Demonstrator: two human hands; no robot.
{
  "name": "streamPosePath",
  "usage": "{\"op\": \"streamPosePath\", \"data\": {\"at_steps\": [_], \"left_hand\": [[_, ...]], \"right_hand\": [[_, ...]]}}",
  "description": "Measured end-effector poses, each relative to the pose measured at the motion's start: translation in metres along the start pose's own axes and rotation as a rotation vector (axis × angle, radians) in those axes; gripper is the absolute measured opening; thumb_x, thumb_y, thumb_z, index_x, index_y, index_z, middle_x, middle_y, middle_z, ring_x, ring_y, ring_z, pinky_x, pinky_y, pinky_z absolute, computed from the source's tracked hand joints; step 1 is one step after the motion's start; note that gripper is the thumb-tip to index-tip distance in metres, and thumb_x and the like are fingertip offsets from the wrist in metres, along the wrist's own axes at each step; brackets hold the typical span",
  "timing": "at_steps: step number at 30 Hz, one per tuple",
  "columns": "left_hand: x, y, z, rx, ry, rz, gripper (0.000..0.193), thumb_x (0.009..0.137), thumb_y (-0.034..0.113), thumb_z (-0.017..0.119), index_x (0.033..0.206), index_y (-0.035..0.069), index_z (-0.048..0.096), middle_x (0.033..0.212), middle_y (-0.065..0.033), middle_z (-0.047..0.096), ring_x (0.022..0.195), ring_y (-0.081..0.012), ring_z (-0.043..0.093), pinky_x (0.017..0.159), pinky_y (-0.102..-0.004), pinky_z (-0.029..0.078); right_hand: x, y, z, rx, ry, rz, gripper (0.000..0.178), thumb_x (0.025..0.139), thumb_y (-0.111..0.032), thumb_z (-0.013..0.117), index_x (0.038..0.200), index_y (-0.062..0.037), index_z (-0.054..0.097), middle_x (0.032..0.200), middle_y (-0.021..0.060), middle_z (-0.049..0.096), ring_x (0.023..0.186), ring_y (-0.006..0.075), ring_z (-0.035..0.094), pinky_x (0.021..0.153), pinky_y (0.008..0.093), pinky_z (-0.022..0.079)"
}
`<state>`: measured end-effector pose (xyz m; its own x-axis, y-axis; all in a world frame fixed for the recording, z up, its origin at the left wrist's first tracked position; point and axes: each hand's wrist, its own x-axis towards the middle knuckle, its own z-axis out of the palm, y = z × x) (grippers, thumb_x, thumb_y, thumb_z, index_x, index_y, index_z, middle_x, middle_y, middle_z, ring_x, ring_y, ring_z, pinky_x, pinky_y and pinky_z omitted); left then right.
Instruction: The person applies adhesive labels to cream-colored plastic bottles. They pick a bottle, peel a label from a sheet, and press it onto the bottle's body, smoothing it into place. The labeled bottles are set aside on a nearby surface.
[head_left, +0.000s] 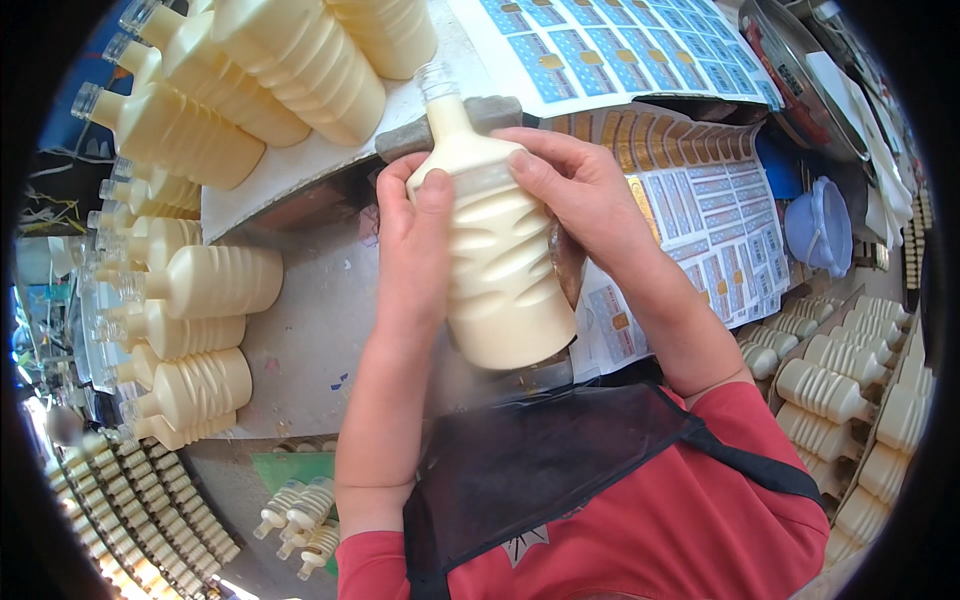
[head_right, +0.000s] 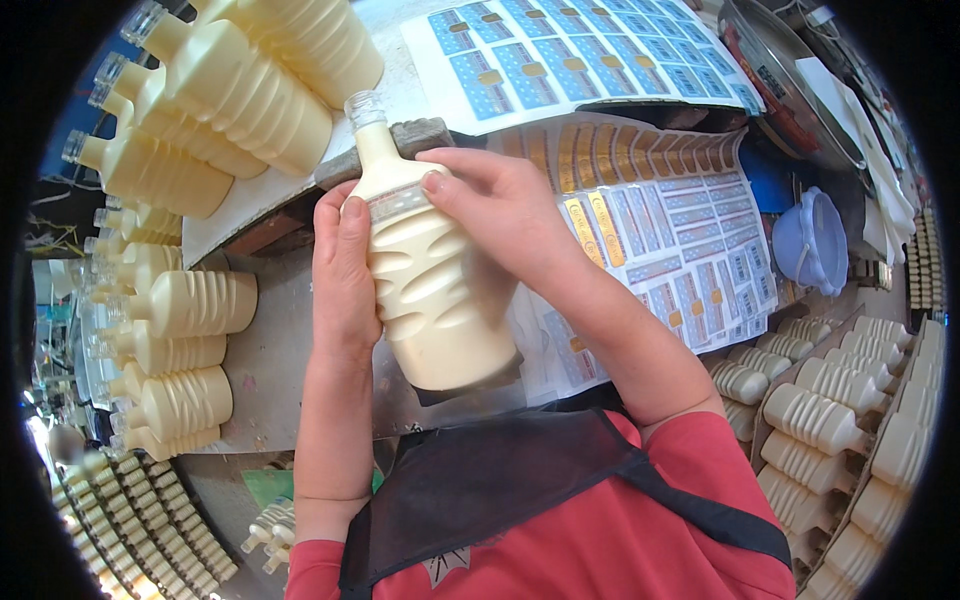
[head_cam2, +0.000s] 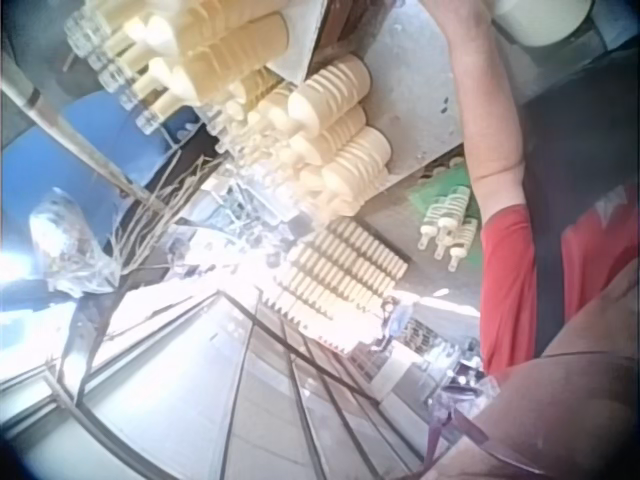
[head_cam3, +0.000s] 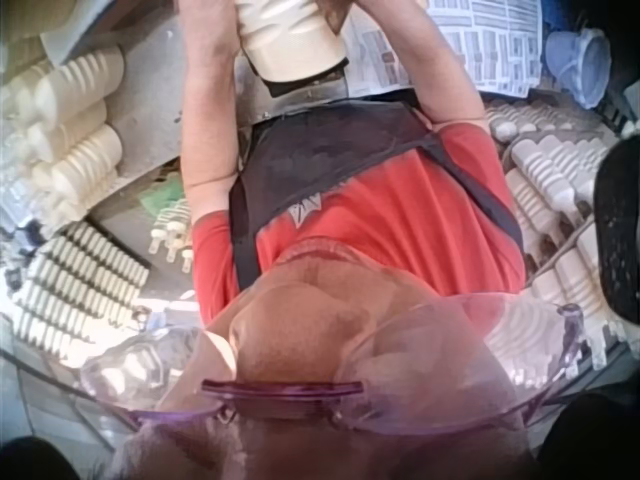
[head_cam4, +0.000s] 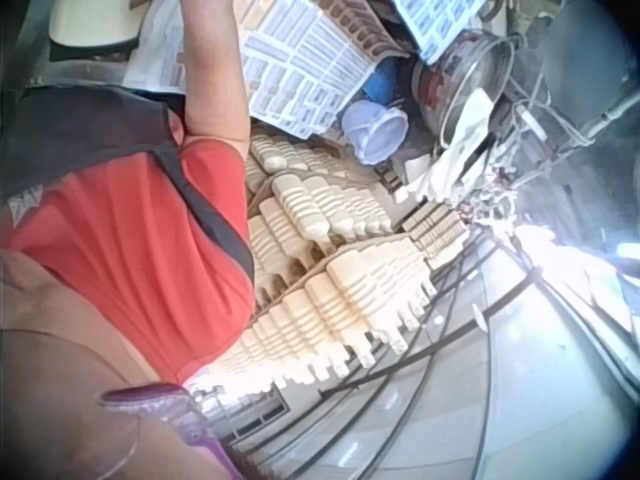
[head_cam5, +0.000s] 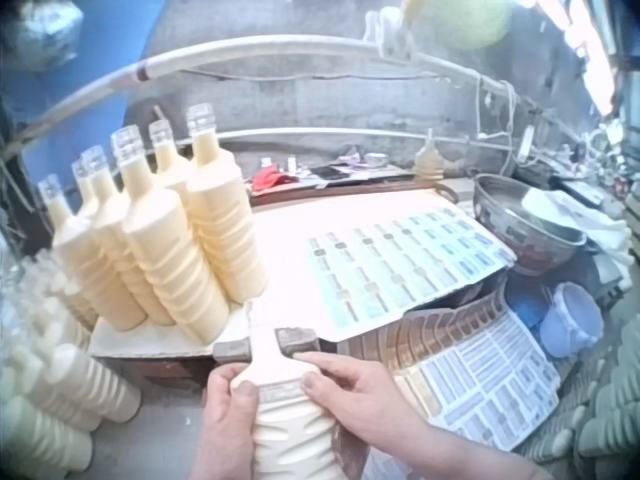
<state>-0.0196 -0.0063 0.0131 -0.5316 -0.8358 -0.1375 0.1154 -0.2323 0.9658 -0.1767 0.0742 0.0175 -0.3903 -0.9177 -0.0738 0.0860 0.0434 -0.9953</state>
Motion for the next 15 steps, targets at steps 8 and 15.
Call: {"op": "streamPosePath", "data": {"at_steps": [8, 15], "left_hand": [[0.003, -0.016, -0.003, -0.119, -0.002, 0.023, 0.042, 0.109, 0.034, 0.048, 0.134, 0.001, 0.043, 0.12, -0.0119, 0.059, 0.108, -0.0149, 0.058, 0.096, -0.0325, 0.049], [-0.002, -0.009, -0.002, -0.197, -0.018, 0.007, 0.044, 0.104, 0.028, 0.059, 0.135, 0.002, 0.042, 0.123, -0.0121, 0.058, 0.111, -0.0172, 0.059, 0.098, -0.0338, 0.051]], "right_hand": [[-0.005, -0.007, -0.007, 0.295, -0.02, 0.161, 0.037, 0.107, -0.025, 0.054, 0.133, -0.0015, 0.064, 0.084, -0.0061, 0.062, 0.062, -0.0001, 0.046, 0.059, 0.016, 0.04], [-0.006, -0.004, -0.004, 0.037, 0.004, 0.015, 0.041, 0.101, -0.03, 0.063, 0.129, 0.0001, 0.065, 0.092, -0.0001, 0.068, 0.076, 0.0041, 0.057, 0.069, 0.0214, 0.047]]}}
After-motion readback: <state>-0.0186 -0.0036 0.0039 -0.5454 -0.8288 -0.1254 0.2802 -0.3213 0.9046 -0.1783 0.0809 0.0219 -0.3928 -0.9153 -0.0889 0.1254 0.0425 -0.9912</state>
